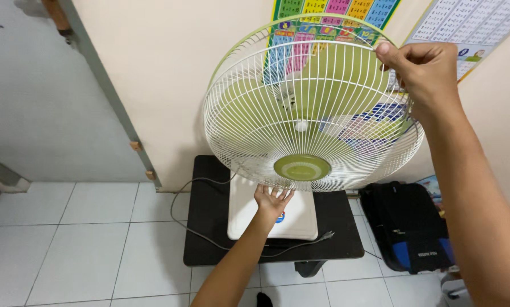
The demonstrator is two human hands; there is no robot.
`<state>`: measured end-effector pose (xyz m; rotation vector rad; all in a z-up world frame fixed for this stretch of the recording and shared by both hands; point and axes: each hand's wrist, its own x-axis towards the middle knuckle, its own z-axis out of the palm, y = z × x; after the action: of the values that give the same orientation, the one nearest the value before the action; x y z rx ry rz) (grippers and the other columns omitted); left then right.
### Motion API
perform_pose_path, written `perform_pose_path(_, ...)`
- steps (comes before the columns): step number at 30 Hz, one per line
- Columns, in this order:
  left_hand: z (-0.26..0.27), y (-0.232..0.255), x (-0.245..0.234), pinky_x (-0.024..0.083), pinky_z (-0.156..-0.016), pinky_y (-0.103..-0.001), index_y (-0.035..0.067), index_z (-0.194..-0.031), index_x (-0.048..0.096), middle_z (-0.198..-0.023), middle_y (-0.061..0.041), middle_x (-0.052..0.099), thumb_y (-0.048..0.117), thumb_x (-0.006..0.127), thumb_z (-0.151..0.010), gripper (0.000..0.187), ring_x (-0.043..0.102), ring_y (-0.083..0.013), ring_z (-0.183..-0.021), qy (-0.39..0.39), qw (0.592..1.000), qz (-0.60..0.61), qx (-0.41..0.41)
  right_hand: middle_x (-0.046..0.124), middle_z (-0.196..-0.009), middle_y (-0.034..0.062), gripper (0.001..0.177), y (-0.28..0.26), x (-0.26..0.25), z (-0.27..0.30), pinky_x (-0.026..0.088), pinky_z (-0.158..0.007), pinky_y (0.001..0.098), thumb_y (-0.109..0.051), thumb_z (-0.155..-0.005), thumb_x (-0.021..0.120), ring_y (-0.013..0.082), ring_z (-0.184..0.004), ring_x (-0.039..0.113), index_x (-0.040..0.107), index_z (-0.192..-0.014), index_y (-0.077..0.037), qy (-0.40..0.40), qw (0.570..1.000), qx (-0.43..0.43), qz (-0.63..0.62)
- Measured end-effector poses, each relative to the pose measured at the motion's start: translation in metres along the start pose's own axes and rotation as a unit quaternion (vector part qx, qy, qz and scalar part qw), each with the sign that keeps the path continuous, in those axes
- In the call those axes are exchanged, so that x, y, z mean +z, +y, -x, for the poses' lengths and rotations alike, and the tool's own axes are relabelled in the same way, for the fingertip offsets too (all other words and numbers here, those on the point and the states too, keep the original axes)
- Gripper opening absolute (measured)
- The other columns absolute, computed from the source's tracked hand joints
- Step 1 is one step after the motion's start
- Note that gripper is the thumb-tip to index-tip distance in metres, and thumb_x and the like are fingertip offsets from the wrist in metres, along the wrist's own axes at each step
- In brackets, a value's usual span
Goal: The person assembles a table fan by hand. They first secure the fan blades to the motor hub, then attach the front wire cage, and finally align and secure the rear wire cage to complete the assembly.
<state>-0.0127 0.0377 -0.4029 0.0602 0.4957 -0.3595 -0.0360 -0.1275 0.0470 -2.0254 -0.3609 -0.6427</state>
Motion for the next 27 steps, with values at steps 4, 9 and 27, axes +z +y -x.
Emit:
perform_pose_path(4, 0.006, -0.009, 0.004, 0.038, -0.113, -0.064, 0.030, -0.159, 0.022, -0.163, -0.008, 0.031, 0.050, 0.035, -0.100, 0.064, 0.038, -0.0381, -0.142, 0.035, 0.999, 0.025, -0.010, 0.053, -0.059, -0.0042, 0.031, -0.001, -0.002, 0.001, 0.024, -0.048, 0.0232, -0.025, -0.104, 0.082, 0.0024, -0.050, 0.038, 0.074, -0.083, -0.003, -0.004, 1.000, -0.004, -0.006)
perform_pose_path(9, -0.001, -0.015, -0.001, 0.038, -0.111, -0.065, 0.023, -0.160, 0.023, -0.162, -0.009, 0.033, 0.048, 0.028, -0.102, 0.063, 0.044, -0.0393, -0.139, 0.045, 0.998, 0.035, -0.014, 0.053, -0.060, -0.0038, 0.032, -0.003, 0.000, -0.001, 0.024, -0.049, 0.0236, -0.025, -0.105, 0.082, 0.0028, -0.051, 0.037, 0.074, -0.084, -0.003, -0.012, 1.000, -0.008, -0.004)
perform_pose_path(27, 0.014, -0.020, 0.009, 0.038, -0.112, -0.062, 0.014, -0.160, 0.021, -0.163, -0.013, 0.029, 0.046, 0.019, -0.106, 0.062, 0.044, -0.0401, -0.135, 0.032, 0.998, 0.042, -0.026, 0.052, -0.063, -0.0051, 0.033, 0.002, 0.004, -0.010, 0.023, -0.053, 0.0231, -0.023, -0.108, 0.080, 0.0014, -0.055, 0.037, 0.073, -0.085, 0.000, -0.038, 0.998, -0.054, 0.014)
